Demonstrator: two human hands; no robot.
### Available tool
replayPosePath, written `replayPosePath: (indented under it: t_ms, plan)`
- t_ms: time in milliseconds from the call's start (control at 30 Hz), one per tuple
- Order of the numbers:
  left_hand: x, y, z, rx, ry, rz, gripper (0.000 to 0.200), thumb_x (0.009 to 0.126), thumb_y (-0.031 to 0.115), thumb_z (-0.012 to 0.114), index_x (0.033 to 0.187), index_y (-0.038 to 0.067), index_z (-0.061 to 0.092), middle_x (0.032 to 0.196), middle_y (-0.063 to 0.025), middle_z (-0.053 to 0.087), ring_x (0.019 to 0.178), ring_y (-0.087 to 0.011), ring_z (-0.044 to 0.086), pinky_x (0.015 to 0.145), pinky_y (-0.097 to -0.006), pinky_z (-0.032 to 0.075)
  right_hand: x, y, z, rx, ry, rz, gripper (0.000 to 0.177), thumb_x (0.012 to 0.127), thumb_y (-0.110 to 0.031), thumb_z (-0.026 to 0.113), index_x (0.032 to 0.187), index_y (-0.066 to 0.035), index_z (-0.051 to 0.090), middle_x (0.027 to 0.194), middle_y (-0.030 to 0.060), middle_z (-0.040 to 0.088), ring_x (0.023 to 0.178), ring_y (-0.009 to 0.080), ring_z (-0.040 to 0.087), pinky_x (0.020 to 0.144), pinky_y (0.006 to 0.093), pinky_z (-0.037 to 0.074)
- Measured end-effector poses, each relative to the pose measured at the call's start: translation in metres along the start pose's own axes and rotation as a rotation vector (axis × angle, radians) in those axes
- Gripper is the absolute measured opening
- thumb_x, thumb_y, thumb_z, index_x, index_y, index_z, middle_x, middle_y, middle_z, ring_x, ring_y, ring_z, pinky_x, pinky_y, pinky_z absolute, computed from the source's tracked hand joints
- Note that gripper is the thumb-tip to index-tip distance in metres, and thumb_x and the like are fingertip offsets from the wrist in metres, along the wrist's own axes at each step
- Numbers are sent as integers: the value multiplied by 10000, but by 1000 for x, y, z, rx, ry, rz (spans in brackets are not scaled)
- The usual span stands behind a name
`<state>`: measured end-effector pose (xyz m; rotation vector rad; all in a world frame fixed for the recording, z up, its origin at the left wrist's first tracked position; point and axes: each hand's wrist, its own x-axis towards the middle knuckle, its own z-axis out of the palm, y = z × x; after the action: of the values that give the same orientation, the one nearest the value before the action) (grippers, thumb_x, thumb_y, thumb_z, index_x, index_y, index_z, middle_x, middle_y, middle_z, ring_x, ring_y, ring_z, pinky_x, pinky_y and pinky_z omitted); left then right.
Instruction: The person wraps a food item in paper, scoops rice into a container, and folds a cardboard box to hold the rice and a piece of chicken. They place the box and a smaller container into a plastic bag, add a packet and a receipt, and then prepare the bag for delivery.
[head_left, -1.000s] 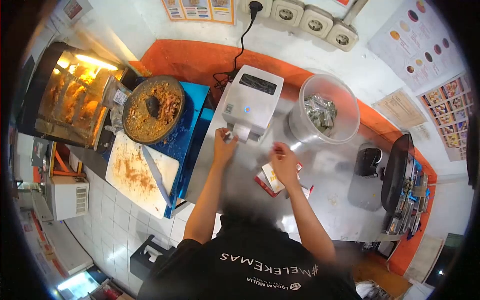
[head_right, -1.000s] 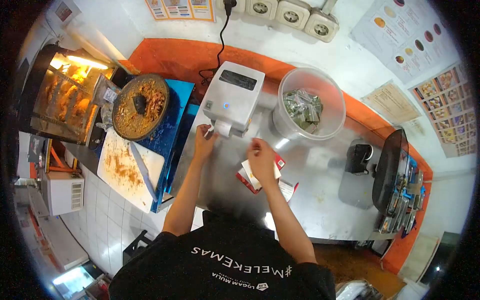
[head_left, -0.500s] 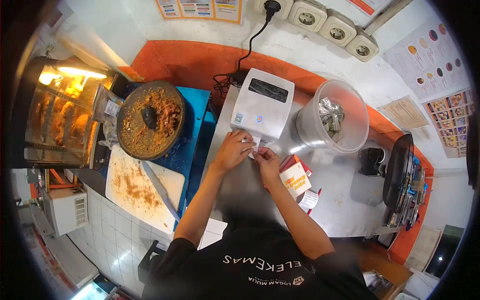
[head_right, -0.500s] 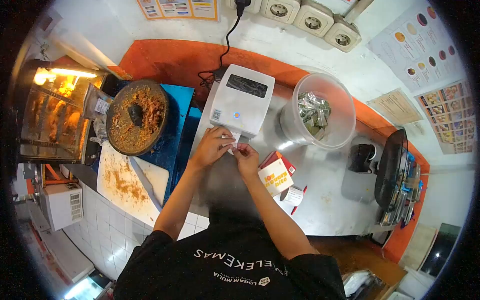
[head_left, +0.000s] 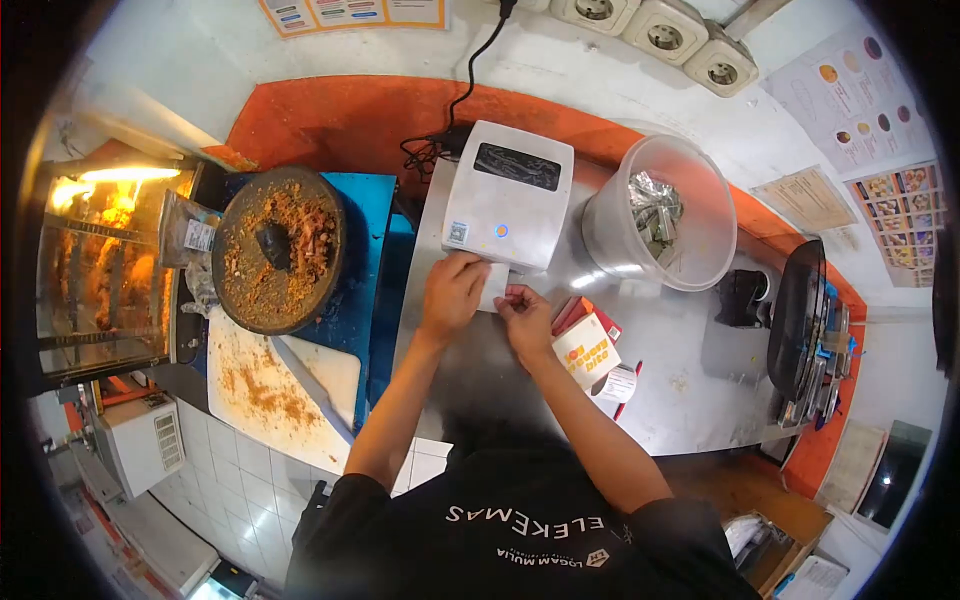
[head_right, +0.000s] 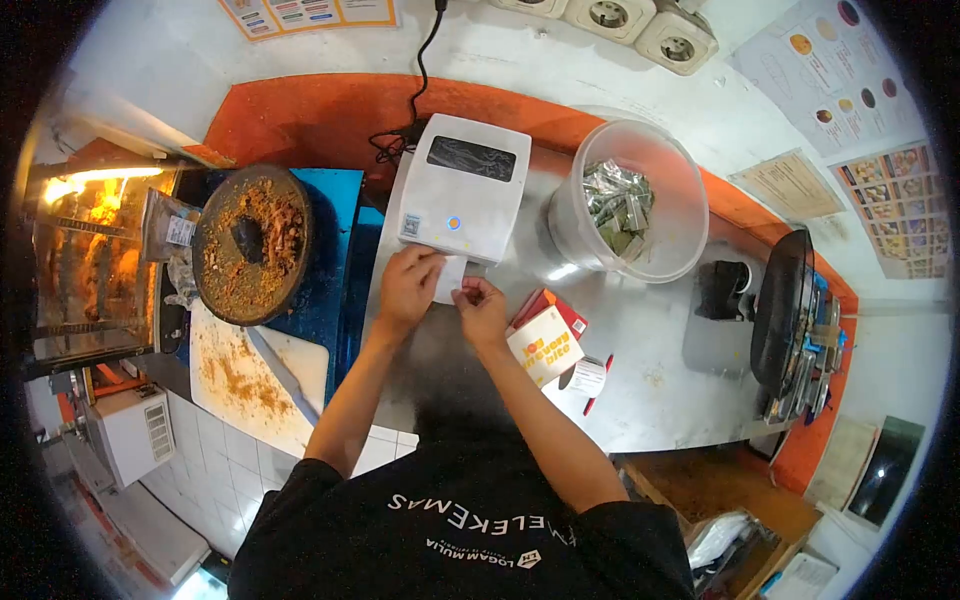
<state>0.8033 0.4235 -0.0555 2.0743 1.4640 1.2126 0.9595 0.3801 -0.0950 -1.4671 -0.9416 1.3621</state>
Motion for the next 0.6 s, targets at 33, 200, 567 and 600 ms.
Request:
replayPosePath:
  t_ms: [33,200,567,600]
  plan:
    - [-6,-3,6,-25,138,-53,131,828,74,723,952,33,714,969,-81,665,892,-280,627,766,-387,472,-1,3,-2,-58,-5,29,164,908,-33,697,1064,16,682,901,44,671,828,101,615,728,252,505]
    - [-17,58,-23,45,245,26,226,786,113,800,978,59,694,1022,-80,661,910,-280,621,826,-417,441,-57,-67,-32,-27,3,144,242,953,-185,694,1111,-3,666,1027,54,686,913,148,653,821,271,528]
    - [-66,199,61,108,-461,31,985,674,343,887,1492,100,396,1448,-248,359,1292,-422,405,1023,-594,365,-166,-78,-209,79,264,187,193,979,-171,667,1009,18,696,827,18,690,731,66,595,691,228,475]
    - [-74,198,73,217,-505,28,1036,682,343,880,1523,101,326,1464,-265,322,1311,-446,374,1032,-624,346,-170,-75,-222,43,230,196,191,987,-176,651,1019,9,692,823,9,680,736,62,586,703,229,471]
